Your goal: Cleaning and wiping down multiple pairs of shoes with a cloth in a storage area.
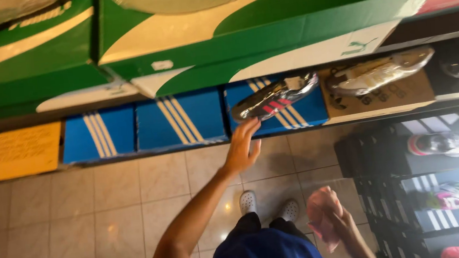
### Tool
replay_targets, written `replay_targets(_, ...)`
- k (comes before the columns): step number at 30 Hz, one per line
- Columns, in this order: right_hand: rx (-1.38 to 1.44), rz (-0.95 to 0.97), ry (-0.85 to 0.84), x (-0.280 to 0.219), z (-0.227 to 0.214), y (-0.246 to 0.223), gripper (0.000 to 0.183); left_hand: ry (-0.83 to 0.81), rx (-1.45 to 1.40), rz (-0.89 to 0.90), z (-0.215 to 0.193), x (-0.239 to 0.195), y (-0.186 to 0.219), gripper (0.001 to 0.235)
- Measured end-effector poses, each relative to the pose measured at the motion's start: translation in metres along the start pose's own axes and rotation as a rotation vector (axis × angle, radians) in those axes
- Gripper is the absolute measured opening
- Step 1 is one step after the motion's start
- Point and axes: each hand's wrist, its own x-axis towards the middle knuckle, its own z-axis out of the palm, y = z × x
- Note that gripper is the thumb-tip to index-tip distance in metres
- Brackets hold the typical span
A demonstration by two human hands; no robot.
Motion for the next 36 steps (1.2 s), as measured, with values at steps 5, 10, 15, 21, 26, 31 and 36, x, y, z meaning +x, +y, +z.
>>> replay_targets(5,-0.501,0.122,-0.399,0.078,-0.006,-0.027,0.06,-0.401,0.031,-0.506,0.001,-0.217,-0.057,0.056)
replay_targets(10,-0.396,-0.199,-0.245,0.078,0.092,-0.181,0.05,-0.065,-0.168,-1.48,-0.021,-0.425,-0.086,0.061)
replay_targets(15,-0.553,-0.705,-0.023,0.178,0.265,-0.143,0.111,-0.258,-0.111,-1.622,-0.031,-0.523,-0.129,0.056)
replay_targets(21,-1.012,-1.209,0.437,0.276,0.401,-0.094,0.065,-0.105,-0.207,-1.738,-0.151,-0.556,-0.186,0.051)
replay_targets(26,-1.067,-0.341,0.163,0.279,0.485,-0.154,0.091,0.543,-0.375,-1.714,-0.221,-0.573,-0.207,0.034)
replay_targets(31,-1.127,-0.718,-0.08,0.232,0.53,-0.122,0.078,0.065,-0.211,-1.534,-0.226,-0.587,-0.235,0.045)
replay_targets(36,-1.187,-0.604,-0.021,0.22,0.45,-0.128,0.077,0.229,-0.469,-1.609,-0.22,-0.544,-0.24,0.027)
